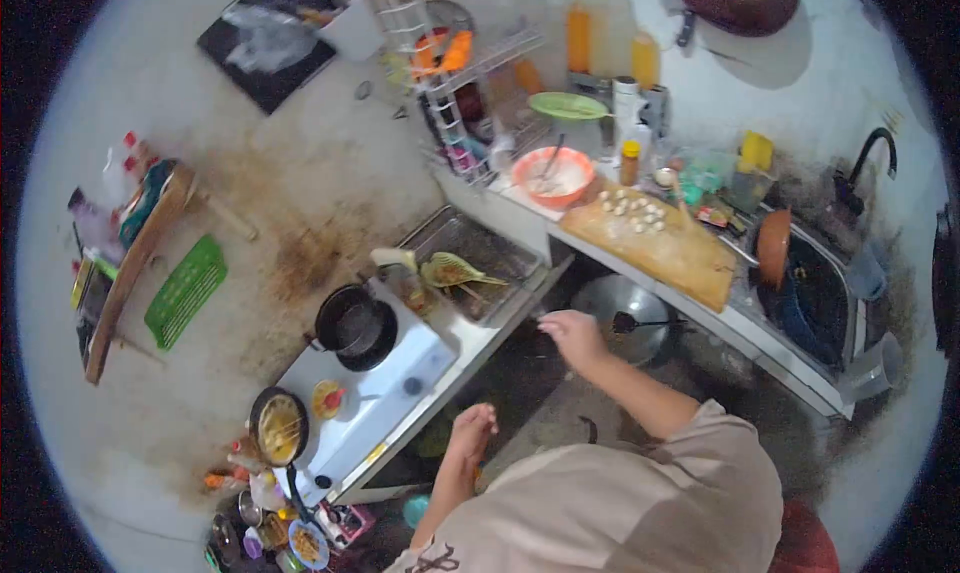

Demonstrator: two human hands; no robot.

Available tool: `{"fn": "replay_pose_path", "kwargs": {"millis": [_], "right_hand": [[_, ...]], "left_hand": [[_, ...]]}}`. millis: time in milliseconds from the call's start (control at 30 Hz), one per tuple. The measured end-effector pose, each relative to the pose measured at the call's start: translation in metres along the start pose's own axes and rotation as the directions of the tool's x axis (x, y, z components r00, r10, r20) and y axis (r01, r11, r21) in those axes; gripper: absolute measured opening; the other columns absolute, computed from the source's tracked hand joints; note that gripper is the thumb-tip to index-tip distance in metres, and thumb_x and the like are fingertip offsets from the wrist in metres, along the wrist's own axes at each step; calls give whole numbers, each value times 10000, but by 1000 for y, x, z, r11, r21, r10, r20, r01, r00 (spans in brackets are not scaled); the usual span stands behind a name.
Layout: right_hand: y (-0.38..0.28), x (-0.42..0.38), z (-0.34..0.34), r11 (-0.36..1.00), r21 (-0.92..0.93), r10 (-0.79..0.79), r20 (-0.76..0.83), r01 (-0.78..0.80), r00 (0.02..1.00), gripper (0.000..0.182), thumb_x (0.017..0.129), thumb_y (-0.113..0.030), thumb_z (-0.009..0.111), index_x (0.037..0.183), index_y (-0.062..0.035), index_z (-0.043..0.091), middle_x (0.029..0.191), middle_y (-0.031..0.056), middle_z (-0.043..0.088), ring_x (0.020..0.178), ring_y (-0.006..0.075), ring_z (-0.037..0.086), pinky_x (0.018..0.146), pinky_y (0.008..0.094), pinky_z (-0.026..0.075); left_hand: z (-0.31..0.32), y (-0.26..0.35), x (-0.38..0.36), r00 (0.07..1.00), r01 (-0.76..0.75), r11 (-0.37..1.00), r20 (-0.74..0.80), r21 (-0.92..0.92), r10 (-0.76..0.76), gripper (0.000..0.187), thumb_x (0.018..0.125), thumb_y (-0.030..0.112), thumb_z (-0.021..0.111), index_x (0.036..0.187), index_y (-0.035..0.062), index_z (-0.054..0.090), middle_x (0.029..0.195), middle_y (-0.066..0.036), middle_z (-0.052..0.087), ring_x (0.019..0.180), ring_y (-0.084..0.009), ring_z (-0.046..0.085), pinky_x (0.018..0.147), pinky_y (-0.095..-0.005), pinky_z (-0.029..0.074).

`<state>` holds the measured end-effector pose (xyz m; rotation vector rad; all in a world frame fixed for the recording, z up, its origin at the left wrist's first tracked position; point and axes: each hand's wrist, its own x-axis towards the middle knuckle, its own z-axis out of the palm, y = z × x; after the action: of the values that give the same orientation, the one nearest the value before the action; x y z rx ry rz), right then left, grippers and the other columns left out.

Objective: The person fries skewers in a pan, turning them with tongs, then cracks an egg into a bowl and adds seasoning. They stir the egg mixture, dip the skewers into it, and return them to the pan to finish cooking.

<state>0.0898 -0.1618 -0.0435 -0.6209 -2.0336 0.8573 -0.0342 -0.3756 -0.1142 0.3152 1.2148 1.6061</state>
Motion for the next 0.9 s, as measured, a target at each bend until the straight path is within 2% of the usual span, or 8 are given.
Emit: {"fn": "replay_pose_path", "kwargs": {"millis": [167,200,233,433,633,733,800,900], "right_hand": [[92,6,-117,988,-22,148,-163,-153,976,255,633,77,471,840,-23,579,837,120,582,763,268,557,680,317,451],[92,15,-137,975,-54,205,-151,-215,967,288,620,91,463,859,-26,574,856,124,575,770,273,553,685,316,450],[91,24,-153,958,-85,261,-141,-274,955,322,607,106,455,877,-28,570,876,129,569,777,278,548,690,315,449],[95,50,-191,935,-344,59,-88,-86,994,423,599,128,415,958,-48,553,999,164,512,955,297,471,826,339,382],[64,91,-217,854,-516,156,126,-69,980,342,700,25,374,985,-65,541,949,174,527,948,287,479,802,335,378],[153,151,-218,768,-513,495,93,-384,864,250,750,-69,373,913,-22,557,868,192,552,887,306,511,775,338,399],[160,196,-230,677,-654,393,-66,-337,917,225,701,-33,414,856,-7,576,816,212,555,812,321,544,720,387,417],[230,249,-244,885,-433,108,-164,-170,981,222,717,-55,419,866,-16,579,830,199,559,822,308,544,716,387,420]], "left_hand": [[112,-14,71,966,87,973,258,-213,-30,107,842,160,416,764,95,449,672,-16,448,564,-141,454,548,-258,392],[129,-3,76,970,131,965,230,-228,-77,148,689,-55,413,733,84,436,741,-34,450,617,-184,482,579,-284,397],[139,5,85,974,76,990,220,-123,-47,189,662,-82,403,745,85,435,768,-38,452,627,-185,487,591,-289,399],[160,52,146,979,-118,992,165,-34,122,220,666,-93,423,761,105,437,803,-29,468,658,-168,511,577,-274,391],[177,103,208,948,-278,957,137,-89,288,129,736,-19,438,763,106,458,685,-14,488,624,-135,496,493,-228,363],[173,128,262,916,-386,920,143,65,374,85,747,3,451,761,87,458,671,-28,489,629,-131,494,496,-231,366],[172,145,283,888,-420,907,223,36,402,59,764,12,442,752,69,456,697,-39,490,641,-133,488,556,-233,378],[172,168,305,878,-420,907,265,35,397,72,787,27,430,732,57,467,725,-37,495,672,-126,483,635,-235,383]]}}
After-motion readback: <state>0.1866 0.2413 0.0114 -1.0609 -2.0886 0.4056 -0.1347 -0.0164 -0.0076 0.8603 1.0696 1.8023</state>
